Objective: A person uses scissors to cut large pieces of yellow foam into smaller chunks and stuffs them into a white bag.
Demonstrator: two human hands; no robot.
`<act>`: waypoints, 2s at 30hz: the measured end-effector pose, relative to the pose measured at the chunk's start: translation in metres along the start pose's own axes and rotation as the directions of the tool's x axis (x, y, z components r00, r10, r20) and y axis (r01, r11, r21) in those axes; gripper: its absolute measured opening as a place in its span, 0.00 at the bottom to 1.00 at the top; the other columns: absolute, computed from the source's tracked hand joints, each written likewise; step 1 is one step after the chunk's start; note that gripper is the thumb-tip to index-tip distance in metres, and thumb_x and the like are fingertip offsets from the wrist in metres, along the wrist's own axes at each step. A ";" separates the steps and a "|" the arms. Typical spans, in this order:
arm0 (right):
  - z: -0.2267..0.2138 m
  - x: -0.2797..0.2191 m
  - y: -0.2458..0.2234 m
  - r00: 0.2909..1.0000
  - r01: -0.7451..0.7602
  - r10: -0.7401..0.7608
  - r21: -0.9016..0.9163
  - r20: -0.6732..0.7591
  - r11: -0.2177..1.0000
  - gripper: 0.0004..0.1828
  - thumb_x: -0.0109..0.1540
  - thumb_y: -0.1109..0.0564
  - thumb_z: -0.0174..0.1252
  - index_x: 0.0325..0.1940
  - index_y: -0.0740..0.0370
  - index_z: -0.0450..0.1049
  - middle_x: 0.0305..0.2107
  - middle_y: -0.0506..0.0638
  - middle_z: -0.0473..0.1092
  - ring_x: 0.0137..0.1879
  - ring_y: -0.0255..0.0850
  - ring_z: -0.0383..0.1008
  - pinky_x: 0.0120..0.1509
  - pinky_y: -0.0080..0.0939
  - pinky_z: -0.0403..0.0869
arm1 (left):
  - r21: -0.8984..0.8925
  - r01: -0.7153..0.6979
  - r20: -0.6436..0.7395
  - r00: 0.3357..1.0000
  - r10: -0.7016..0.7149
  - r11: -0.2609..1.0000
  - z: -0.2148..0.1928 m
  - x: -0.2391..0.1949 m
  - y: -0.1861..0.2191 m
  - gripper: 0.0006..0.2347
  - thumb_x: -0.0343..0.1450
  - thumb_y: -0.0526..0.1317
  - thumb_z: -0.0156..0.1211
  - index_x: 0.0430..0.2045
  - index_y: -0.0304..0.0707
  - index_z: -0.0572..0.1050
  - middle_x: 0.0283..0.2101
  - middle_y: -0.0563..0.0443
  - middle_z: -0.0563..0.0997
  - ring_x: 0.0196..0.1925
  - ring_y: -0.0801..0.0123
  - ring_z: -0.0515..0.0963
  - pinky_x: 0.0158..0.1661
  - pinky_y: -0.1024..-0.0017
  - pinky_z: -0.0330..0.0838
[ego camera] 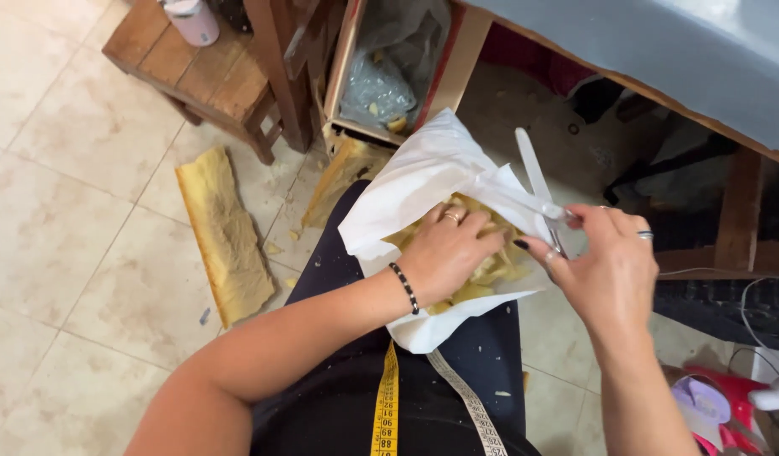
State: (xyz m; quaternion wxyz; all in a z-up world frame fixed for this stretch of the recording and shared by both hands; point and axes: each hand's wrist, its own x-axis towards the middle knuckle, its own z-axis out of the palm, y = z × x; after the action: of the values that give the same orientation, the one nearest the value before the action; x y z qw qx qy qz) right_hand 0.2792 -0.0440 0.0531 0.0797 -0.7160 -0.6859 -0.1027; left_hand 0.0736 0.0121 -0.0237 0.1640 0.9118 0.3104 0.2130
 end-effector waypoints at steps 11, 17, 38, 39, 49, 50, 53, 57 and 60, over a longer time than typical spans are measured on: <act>0.057 -0.001 0.016 0.940 -0.309 0.312 0.722 0.135 0.619 0.05 0.60 0.51 0.70 0.37 0.46 0.80 0.11 0.42 0.65 0.23 0.29 0.63 0.33 0.30 0.67 | 0.119 0.069 -0.129 0.990 -0.054 0.990 0.056 0.035 -0.017 0.11 0.60 0.50 0.64 0.22 0.45 0.80 0.29 0.46 0.76 0.35 0.44 0.78 0.33 0.52 0.72; 0.065 -0.004 0.014 0.974 -0.191 0.170 0.947 0.150 0.260 0.07 0.57 0.62 0.69 0.36 0.63 0.76 0.19 0.46 0.70 0.30 0.29 0.66 0.37 0.28 0.67 | -0.058 0.228 0.079 0.972 -0.223 0.972 0.142 0.071 -0.057 0.13 0.65 0.48 0.54 0.26 0.36 0.75 0.28 0.43 0.79 0.34 0.45 0.81 0.34 0.52 0.74; -0.040 -0.055 0.028 0.986 -0.168 0.107 0.770 0.129 0.616 0.23 0.63 0.38 0.49 0.49 0.56 0.72 0.42 0.43 0.75 0.46 0.34 0.75 0.49 0.36 0.71 | -0.013 0.054 -0.033 0.998 -0.054 0.998 -0.034 0.008 0.019 0.24 0.62 0.42 0.75 0.50 0.36 0.72 0.47 0.41 0.79 0.47 0.50 0.78 0.46 0.57 0.74; -0.042 -0.067 0.031 0.986 -0.148 0.017 0.829 0.165 0.540 0.38 0.60 0.24 0.41 0.54 0.57 0.68 0.41 0.45 0.75 0.47 0.35 0.77 0.48 0.35 0.72 | -0.139 0.050 -0.027 0.998 -0.054 0.989 -0.038 0.001 0.019 0.29 0.64 0.40 0.73 0.59 0.34 0.69 0.52 0.40 0.79 0.54 0.50 0.77 0.56 0.58 0.71; -0.015 -0.106 -0.006 0.601 -0.348 -0.107 0.380 0.792 0.857 0.24 0.54 0.38 0.68 0.52 0.37 0.71 0.36 0.37 0.77 0.29 0.34 0.72 0.47 0.37 0.72 | -0.790 0.291 0.186 0.953 -0.240 0.540 -0.056 -0.051 0.000 0.18 0.68 0.40 0.65 0.52 0.44 0.72 0.54 0.52 0.78 0.52 0.69 0.79 0.49 0.74 0.75; -0.008 -0.105 -0.007 0.639 -0.245 -0.173 0.411 0.750 0.878 0.30 0.53 0.27 0.59 0.52 0.40 0.70 0.35 0.42 0.78 0.35 0.39 0.75 0.48 0.42 0.73 | -0.844 0.344 0.260 0.934 -0.246 0.412 -0.056 -0.052 0.001 0.15 0.68 0.35 0.65 0.47 0.43 0.68 0.51 0.49 0.76 0.52 0.66 0.81 0.43 0.76 0.80; 0.001 -0.096 -0.016 0.675 -0.080 -0.273 0.436 0.686 0.896 0.39 0.53 0.16 0.48 0.50 0.45 0.68 0.34 0.45 0.76 0.41 0.44 0.76 0.47 0.47 0.74 | -0.870 0.424 0.369 0.899 -0.236 0.254 -0.053 -0.055 0.005 0.15 0.68 0.28 0.65 0.40 0.41 0.63 0.43 0.44 0.80 0.42 0.68 0.81 0.32 0.81 0.77; 0.014 -0.085 -0.024 0.680 -0.044 -0.270 0.405 0.682 0.913 0.33 0.57 0.18 0.49 0.35 0.49 0.64 0.27 0.43 0.70 0.32 0.44 0.71 0.38 0.47 0.70 | -0.856 0.410 0.326 0.900 -0.288 0.315 -0.038 -0.061 0.004 0.18 0.65 0.32 0.71 0.37 0.45 0.63 0.35 0.57 0.73 0.37 0.78 0.80 0.33 0.81 0.68; 0.020 -0.080 -0.024 0.679 -0.091 -0.191 0.339 0.709 0.936 0.29 0.59 0.23 0.57 0.32 0.48 0.64 0.23 0.43 0.71 0.31 0.44 0.72 0.37 0.45 0.69 | -0.850 0.437 0.318 0.871 -0.374 0.294 -0.038 -0.062 0.000 0.18 0.65 0.33 0.70 0.36 0.46 0.62 0.39 0.51 0.84 0.45 0.74 0.83 0.43 0.77 0.73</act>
State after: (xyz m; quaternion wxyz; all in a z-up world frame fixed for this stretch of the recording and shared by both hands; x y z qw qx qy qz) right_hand 0.2530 -0.1149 0.0129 -0.0791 -0.6518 -0.6866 0.3121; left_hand 0.0105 -0.0215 -0.0090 0.6850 0.5726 0.3602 0.2704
